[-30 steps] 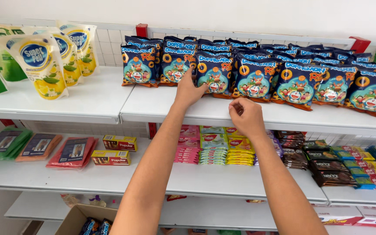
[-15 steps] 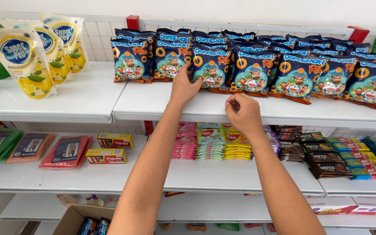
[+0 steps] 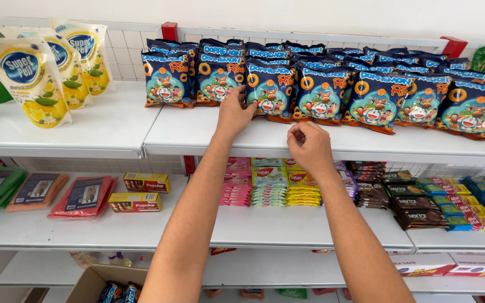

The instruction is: The person picks up bags of snacks from a cardboard box on the floor and places them onto a retail shelf, organizing them in rows.

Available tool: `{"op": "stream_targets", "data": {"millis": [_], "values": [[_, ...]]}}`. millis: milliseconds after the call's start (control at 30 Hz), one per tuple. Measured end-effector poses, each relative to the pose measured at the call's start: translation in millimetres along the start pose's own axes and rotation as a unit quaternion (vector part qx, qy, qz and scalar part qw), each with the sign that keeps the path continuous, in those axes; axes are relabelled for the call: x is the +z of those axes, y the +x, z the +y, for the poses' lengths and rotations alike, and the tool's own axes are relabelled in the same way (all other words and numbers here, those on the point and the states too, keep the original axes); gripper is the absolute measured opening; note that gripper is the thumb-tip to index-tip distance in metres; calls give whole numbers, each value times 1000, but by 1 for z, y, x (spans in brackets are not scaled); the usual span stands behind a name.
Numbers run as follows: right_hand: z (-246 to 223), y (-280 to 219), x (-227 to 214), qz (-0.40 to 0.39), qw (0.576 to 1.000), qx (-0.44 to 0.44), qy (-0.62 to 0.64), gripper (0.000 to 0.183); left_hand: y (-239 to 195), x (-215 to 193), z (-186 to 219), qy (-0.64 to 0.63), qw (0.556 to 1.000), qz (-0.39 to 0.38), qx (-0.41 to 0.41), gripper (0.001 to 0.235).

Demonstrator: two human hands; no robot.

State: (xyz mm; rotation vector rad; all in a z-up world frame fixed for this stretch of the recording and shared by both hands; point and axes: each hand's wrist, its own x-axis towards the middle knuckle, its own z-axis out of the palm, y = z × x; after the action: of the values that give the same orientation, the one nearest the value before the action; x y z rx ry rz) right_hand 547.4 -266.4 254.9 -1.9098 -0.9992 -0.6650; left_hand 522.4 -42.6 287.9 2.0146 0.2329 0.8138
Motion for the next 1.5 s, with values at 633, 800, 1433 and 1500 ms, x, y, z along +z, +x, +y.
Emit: {"op": "stream_targets", "data": {"millis": [633, 800, 1433, 1500], "values": [[-11, -11, 33, 84, 975, -205, -15, 3, -53, -44, -17, 159, 978, 97, 95, 22], [-67, -52, 98, 62, 943, -314, 91, 5, -146, -105, -42, 185, 943, 190, 200, 14], [-153, -370, 353, -603, 765, -180, 138, 13, -599, -204, -295, 237, 820, 226, -469, 18], [-153, -391, 367, -636, 747, -173, 89, 13, -633, -207, -313, 171, 749, 253, -588, 24]]}}
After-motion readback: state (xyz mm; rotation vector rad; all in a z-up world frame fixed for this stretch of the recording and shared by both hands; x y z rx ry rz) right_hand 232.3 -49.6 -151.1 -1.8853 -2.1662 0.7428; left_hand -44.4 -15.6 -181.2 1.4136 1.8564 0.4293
